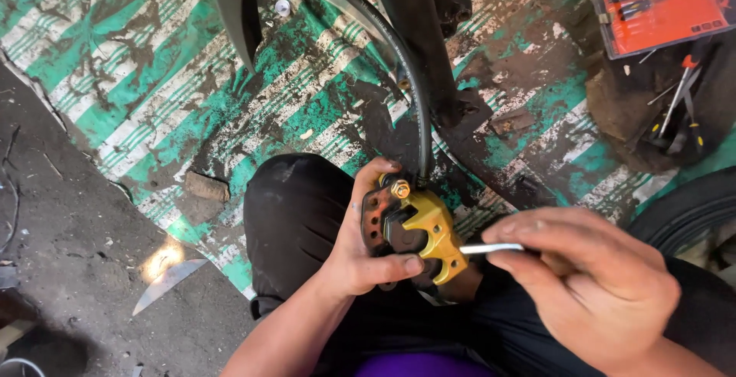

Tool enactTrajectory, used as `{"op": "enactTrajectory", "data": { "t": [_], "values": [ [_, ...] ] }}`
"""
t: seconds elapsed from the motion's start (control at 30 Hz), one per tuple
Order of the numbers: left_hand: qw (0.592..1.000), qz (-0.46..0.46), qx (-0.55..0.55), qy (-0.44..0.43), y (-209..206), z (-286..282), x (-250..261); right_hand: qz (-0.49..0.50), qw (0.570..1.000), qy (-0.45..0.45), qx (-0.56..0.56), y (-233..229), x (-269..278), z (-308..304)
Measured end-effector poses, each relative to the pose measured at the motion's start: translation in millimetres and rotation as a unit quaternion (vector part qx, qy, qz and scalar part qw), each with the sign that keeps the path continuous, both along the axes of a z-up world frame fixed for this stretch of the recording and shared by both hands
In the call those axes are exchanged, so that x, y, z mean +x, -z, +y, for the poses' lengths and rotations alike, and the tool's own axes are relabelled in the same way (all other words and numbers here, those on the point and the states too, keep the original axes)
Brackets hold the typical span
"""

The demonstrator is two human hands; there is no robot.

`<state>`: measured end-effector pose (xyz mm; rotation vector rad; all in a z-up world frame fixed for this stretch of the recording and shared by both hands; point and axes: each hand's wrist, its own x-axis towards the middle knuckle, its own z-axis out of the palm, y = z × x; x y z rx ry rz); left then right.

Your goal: The person installs brake pads into a gold motorcycle brake caliper and tightens the retaining screws with a hex key. The person holds the caliper, inserts the pads, and secures them with a tool.

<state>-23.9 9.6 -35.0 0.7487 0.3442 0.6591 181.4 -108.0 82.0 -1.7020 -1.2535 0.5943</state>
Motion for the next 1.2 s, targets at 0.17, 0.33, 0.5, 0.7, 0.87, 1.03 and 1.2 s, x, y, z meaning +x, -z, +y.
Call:
{"op": "enactTrajectory", "data": {
  "t": [0.17,0.33,0.5,0.7,0.87,1.03,1.2],
  "values": [
    [1.000,0.006,0.011,-0.005,0,-1,1,-0.047,0.996,-0.026,0.075,15,-9,14],
    [0.998,0.031,0.052,-0.007,-4,-2,6,-0.108,0.987,-0.046,0.112,17,-13,20],
    [0.997,0.034,0.070,-0.014,-5,-4,8,-0.124,0.987,-0.042,0.095,20,-16,22],
    [0.985,0.099,0.134,-0.044,-10,-5,12,-0.179,0.981,-0.058,0.038,7,-13,27],
    [0.965,0.167,0.187,-0.072,-16,-8,15,-0.156,0.985,-0.038,-0.056,16,-8,18],
    [0.922,0.289,0.244,-0.083,-23,-8,16,-0.168,0.978,0.026,-0.125,35,-1,18],
    [0.914,0.292,0.267,-0.094,-21,-7,16,-0.054,0.990,0.036,-0.127,60,0,17]
  ]
}}
